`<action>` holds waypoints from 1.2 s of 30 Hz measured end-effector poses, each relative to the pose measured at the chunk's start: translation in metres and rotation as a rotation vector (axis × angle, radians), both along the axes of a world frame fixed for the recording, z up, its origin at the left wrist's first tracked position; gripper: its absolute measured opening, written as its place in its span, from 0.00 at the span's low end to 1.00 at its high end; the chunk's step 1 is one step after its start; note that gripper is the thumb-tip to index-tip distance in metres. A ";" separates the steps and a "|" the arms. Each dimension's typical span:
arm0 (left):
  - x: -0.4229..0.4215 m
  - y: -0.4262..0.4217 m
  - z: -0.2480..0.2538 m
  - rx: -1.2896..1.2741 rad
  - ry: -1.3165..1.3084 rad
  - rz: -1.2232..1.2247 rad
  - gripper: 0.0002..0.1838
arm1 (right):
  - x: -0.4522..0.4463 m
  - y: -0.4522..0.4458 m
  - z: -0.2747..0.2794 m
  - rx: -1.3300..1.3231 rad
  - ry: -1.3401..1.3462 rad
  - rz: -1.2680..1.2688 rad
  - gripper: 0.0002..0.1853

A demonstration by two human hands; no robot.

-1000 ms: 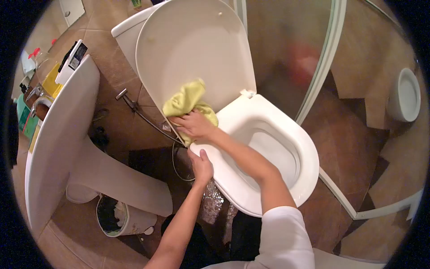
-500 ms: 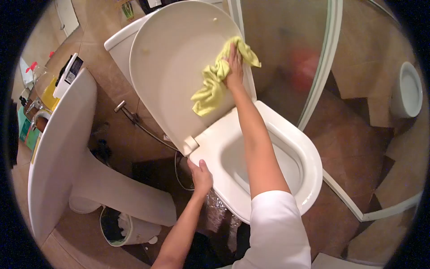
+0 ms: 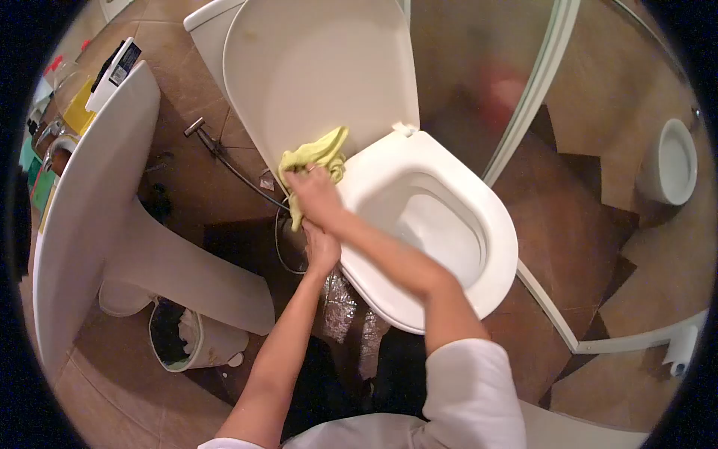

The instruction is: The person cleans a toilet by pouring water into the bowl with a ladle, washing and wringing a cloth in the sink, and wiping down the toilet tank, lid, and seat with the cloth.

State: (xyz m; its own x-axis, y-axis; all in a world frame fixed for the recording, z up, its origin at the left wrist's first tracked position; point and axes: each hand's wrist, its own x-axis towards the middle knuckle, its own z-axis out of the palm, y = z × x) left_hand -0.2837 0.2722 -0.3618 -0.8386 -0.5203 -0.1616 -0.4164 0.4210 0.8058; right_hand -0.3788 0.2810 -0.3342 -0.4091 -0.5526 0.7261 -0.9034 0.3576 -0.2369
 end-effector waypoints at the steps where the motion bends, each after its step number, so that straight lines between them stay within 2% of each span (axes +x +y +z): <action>1: -0.006 0.002 0.007 0.033 -0.088 0.156 0.34 | -0.025 0.016 0.006 0.021 0.006 0.119 0.17; 2: -0.009 0.002 -0.012 -0.054 0.103 0.230 0.35 | -0.051 0.029 -0.003 -0.141 -0.353 0.211 0.13; 4: -0.013 -0.002 -0.015 -0.034 0.131 0.224 0.35 | -0.103 0.070 -0.014 -0.237 -0.132 -0.046 0.12; 5: -0.011 -0.001 -0.018 -0.010 0.144 0.218 0.35 | -0.151 0.096 -0.040 -0.344 -0.808 -0.056 0.13; 7: -0.016 -0.002 -0.013 0.004 0.134 0.249 0.34 | -0.156 0.143 -0.026 -0.166 -0.176 -0.305 0.18; 8: -0.013 0.000 -0.009 0.002 0.126 0.252 0.34 | -0.155 0.134 -0.032 -0.162 -0.183 -0.296 0.18; 10: -0.012 0.002 -0.014 -0.044 0.141 0.257 0.34 | -0.144 0.115 -0.044 -0.187 -0.305 -0.590 0.25; 12: -0.013 0.002 -0.020 -0.026 0.161 0.257 0.34 | -0.101 0.091 -0.044 -0.098 -0.320 -0.460 0.26; 13: -0.014 0.002 -0.021 -0.013 0.194 0.261 0.33 | -0.053 0.081 -0.012 -0.076 -0.408 -0.330 0.25; 15: -0.014 0.004 -0.018 -0.011 0.196 0.317 0.30 | -0.022 0.051 -0.053 -0.118 -0.238 -0.201 0.23; 16: -0.008 0.000 -0.013 0.008 0.046 0.175 0.28 | 0.008 0.051 -0.038 -0.100 -0.189 -0.098 0.21; 17: -0.004 -0.006 -0.009 0.023 -0.098 0.033 0.27 | 0.016 0.061 -0.028 -0.096 -0.190 -0.113 0.21; 18: -0.003 -0.003 -0.012 -0.026 0.036 0.126 0.25 | 0.018 0.070 -0.021 -0.088 -0.441 -0.010 0.22; 19: -0.006 -0.006 -0.013 -0.027 0.043 0.116 0.25 | 0.019 0.077 -0.016 -0.085 -0.690 0.096 0.23; 20: -0.007 -0.010 -0.015 -0.060 -0.042 0.062 0.26 | 0.021 0.095 -0.020 -0.085 -0.812 0.119 0.22; 21: -0.005 -0.008 -0.013 -0.086 -0.128 0.012 0.28 | 0.031 0.115 -0.020 -0.081 -0.813 0.112 0.22; 22: 0.001 -0.003 -0.026 -0.178 0.081 0.031 0.32 | 0.047 0.137 -0.015 -0.006 -0.805 0.172 0.22; 23: 0.000 -0.005 -0.028 -0.097 0.131 0.088 0.33 | 0.066 0.160 -0.010 0.070 -0.804 0.228 0.22; 27: -0.006 -0.005 -0.019 0.061 0.125 0.177 0.37 | 0.142 0.266 0.047 0.542 -0.855 0.036 0.22; 30: -0.003 -0.005 -0.016 0.055 0.090 0.145 0.39 | 0.133 0.348 0.044 0.481 -0.898 -0.229 0.21; 31: -0.003 -0.005 -0.013 0.056 0.086 0.141 0.39 | 0.112 0.367 0.042 0.430 -0.958 -0.329 0.21; 33: -0.004 -0.003 -0.007 0.016 0.035 0.175 0.39 | 0.061 0.397 0.026 0.333 -0.883 -0.526 0.20; 35: -0.005 -0.005 -0.007 -0.004 0.012 0.178 0.39 | 0.013 0.416 -0.008 0.223 -0.474 -0.497 0.20; 36: -0.005 -0.005 -0.005 -0.038 -0.006 0.180 0.39 | 0.018 0.416 -0.009 0.229 -0.481 -0.501 0.20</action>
